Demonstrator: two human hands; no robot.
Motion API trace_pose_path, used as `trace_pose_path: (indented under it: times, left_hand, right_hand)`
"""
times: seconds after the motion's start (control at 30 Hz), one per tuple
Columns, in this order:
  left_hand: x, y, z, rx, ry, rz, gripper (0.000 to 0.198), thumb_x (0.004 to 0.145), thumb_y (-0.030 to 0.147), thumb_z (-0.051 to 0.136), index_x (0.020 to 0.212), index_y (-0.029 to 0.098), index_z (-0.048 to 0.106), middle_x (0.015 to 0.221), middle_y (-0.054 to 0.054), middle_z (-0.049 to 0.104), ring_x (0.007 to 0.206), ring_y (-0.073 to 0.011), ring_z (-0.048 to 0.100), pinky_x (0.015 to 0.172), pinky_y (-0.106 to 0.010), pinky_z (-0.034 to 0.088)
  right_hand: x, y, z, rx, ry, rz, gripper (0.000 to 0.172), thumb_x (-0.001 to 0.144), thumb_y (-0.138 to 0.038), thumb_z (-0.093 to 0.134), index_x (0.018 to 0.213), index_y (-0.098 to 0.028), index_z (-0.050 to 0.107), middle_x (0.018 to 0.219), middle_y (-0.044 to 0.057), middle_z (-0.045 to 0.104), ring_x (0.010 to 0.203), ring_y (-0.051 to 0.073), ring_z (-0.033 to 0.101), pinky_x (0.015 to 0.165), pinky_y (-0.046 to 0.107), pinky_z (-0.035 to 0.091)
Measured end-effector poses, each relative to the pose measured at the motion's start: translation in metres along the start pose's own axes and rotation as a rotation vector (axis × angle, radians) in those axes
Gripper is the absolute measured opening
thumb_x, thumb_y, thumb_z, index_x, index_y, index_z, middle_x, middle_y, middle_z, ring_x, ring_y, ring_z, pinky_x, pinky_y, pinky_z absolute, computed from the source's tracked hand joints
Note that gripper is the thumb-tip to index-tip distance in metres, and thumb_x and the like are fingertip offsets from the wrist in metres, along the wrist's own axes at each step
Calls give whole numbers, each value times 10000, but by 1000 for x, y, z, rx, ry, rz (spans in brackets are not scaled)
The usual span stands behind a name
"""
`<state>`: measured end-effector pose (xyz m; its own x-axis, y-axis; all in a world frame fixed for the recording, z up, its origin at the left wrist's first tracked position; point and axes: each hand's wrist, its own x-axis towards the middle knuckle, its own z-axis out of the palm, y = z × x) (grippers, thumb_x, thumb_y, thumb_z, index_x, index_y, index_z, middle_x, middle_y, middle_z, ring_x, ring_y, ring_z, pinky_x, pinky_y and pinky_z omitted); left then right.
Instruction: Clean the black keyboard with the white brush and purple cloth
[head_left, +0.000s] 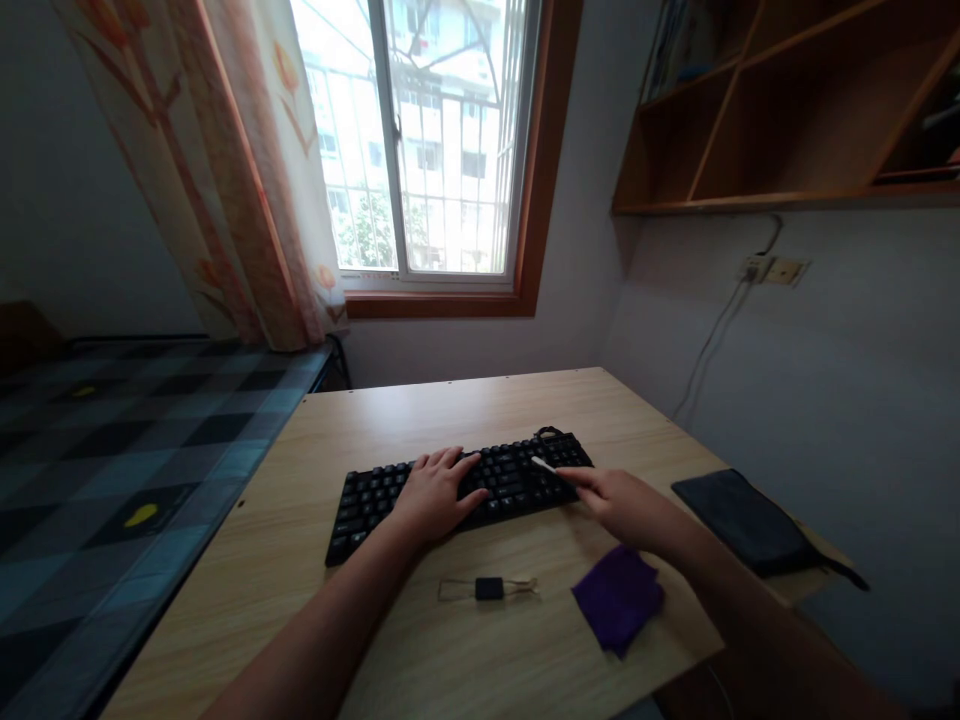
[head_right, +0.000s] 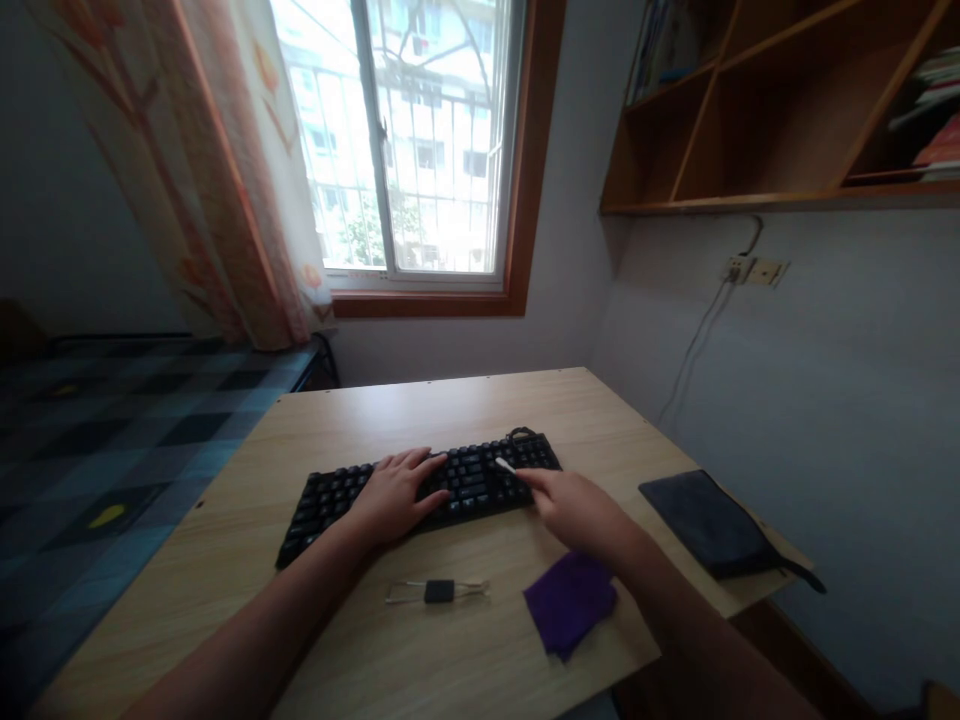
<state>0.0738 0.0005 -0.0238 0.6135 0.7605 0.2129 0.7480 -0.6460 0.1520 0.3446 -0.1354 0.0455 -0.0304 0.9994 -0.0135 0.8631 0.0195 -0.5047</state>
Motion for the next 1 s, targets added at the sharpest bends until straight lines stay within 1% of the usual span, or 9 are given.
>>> trace_pose_path:
  times: [0.1,0.2,0.3,0.43,0.53,0.7,0.83,0.93,1.0]
  left_hand:
    - [0,0,0,13,2,0,640,926,657,482,1455,298,520,1530,-96,492,1414,-327,423,1170,-521,287]
    - [-1,0,1,20,4,1,647,926,662,480,1459,297,517,1529,-96,493,1412,-328,424,1169,-521,292]
    - [0,0,1,22,3,3,643,927,665,474,1458,304,516,1531,-93,490,1406,-326,431,1167,-524,292]
    - [0,-1,1,24,-3,4,639,929,663,469,1457,306,517,1528,-95,494,1405,-324,433,1162,-523,298]
    - [0,0,1,22,-8,5,639,930,659,475,1459,302,517,1529,-99,492,1409,-326,428,1165,-523,296]
    - [1,1,0,19,-9,-1,636,930,651,482,1457,297,521,1522,-99,500,1402,-337,435,1162,-530,298]
    - [0,1,-1,21,-2,4,638,929,651,487,1454,291,525,1521,-102,501,1399,-336,439,1163,-528,297]
    - [0,0,0,15,8,9,634,929,652,490,1449,292,531,1517,-99,507,1398,-339,441,1164,-530,293]
    - [0,0,0,8,10,12,634,928,653,490,1450,294,531,1515,-99,509,1400,-342,438,1163,-534,294]
  right_hand:
    - [1,-12,28,-11,-13,1,482,955,-245,441,1405,-277,609,1335,51,677,1189,231,650,1025,328,460]
    - [2,-14,38,-44,-6,30,491,956,-237,439,1420,-284,595,1308,62,693,1173,232,660,1009,318,464]
    - [1,-4,34,-74,-8,54,488,958,-238,424,1409,-277,607,1319,65,685,1177,233,660,1012,318,462]
    - [-3,16,24,-141,2,157,501,940,-217,424,1404,-227,613,1337,90,667,1211,244,642,1031,326,449]
    - [-7,24,20,-142,16,174,501,934,-213,423,1391,-239,625,1332,82,671,1206,247,646,1013,329,460]
    - [-10,9,24,-110,114,110,507,943,-219,427,1419,-250,597,1233,93,728,1103,236,692,941,312,491]
    - [-8,-7,33,-98,88,53,496,955,-240,432,1422,-295,590,1200,77,744,1017,233,724,867,310,517]
    - [-7,-4,34,-124,48,59,481,955,-244,440,1397,-317,613,1213,65,740,1042,242,720,876,321,516]
    - [-7,4,31,-177,53,107,482,948,-230,439,1389,-292,625,1212,84,738,1065,257,712,893,335,511]
